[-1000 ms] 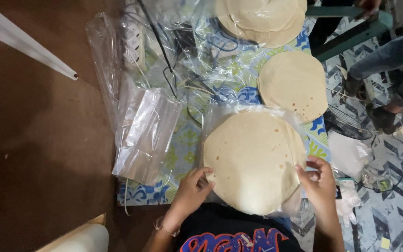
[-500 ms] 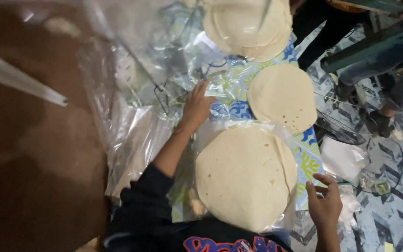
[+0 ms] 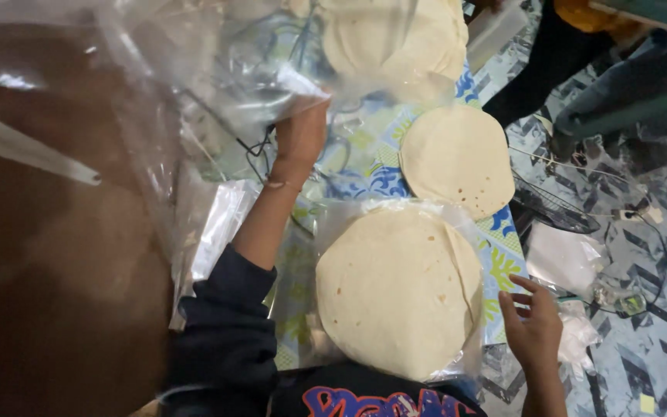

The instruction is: The person places tortillas one at a time into a plastic bag on a table and then stacks the bags.

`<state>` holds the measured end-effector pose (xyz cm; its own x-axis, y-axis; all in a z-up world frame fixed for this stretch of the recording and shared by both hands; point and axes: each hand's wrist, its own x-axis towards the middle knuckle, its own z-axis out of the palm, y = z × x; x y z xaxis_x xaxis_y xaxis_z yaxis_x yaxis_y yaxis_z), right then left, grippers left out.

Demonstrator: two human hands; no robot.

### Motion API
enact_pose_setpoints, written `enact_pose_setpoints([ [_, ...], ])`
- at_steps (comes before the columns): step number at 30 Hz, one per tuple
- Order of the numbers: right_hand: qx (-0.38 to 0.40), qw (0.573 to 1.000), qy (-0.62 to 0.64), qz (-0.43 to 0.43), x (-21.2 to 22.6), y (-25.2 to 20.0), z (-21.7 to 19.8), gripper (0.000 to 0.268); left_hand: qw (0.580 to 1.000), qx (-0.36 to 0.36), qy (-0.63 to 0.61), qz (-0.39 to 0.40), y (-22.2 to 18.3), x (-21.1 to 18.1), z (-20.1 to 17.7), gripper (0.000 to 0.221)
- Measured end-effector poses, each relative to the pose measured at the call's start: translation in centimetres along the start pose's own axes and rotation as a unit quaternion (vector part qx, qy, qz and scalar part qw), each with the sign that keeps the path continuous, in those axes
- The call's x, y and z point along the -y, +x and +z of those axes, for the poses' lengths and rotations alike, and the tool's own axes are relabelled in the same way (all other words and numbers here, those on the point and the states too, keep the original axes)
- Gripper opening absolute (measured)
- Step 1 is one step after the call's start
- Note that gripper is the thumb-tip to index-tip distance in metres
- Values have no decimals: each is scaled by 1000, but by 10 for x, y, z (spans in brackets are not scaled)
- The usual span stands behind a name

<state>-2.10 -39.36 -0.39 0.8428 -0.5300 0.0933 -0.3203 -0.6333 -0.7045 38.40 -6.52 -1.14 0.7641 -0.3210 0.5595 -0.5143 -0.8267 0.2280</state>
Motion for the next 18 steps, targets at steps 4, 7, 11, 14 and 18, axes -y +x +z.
enact_pose_setpoints([
  [4,49,998,29,40,1,-11,7,38,997,4,72,-4,4,-4,-19,14],
  [7,72,997,2,8,8,-17,3,43,999,-6,-36,-5,7,-16,-58,46],
  [11,62,998,1,-4,10,-19,-1,40,994,-48,-84,-39,10,-52,-116,24],
  [14,24,996,72,-43,31,-15,2,39,965,-46,-259,7,-13,-124,-209,17],
  [18,20,934,315,-168,65,-16,10,72,848,114,-500,131,-65,-198,-317,30],
])
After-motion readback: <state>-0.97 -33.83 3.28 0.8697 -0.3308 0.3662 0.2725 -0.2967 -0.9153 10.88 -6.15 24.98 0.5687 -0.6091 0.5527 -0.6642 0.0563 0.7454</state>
